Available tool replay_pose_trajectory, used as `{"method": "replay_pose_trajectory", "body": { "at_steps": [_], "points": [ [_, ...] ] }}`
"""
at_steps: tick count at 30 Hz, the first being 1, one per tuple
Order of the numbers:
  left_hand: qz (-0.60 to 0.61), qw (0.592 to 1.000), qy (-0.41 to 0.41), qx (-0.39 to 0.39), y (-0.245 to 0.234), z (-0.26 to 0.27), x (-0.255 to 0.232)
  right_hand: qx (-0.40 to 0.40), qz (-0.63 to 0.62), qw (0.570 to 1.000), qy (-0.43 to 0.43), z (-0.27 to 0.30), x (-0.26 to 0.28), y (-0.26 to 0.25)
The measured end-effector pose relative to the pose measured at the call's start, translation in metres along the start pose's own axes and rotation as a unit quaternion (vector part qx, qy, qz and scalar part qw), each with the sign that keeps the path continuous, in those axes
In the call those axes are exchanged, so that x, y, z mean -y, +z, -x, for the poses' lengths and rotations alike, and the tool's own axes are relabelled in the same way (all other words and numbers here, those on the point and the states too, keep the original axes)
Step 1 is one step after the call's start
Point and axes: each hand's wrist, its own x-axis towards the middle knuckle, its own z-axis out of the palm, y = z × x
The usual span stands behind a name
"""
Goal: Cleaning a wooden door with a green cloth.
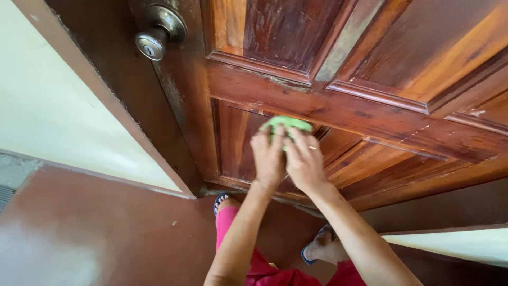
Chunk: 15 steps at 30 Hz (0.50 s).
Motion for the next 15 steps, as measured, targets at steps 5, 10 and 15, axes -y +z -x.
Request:
{"method": "replay_pose_trajectory", "body": {
  "at_steps": [5, 10, 15],
  "points": [
    [0.118, 0.966, -0.193, -0.128, -0.012, 0.000, 0.054, 0.034, -0.068, 0.996, -0.040, -0.047, 0.042, 0.007],
    [0.003, 0.978, -0.081, -0.190, 0.023, 0.002, 0.076, 0.011, -0.040, 0.995, -0.090, -0.044, 0.031, 0.002],
    [-0.033, 0.982, 0.025, -0.186, 0.035, 0.011, 0.054, 0.020, -0.067, 0.994, -0.089, -0.042, 0.020, -0.021]
  ]
}}
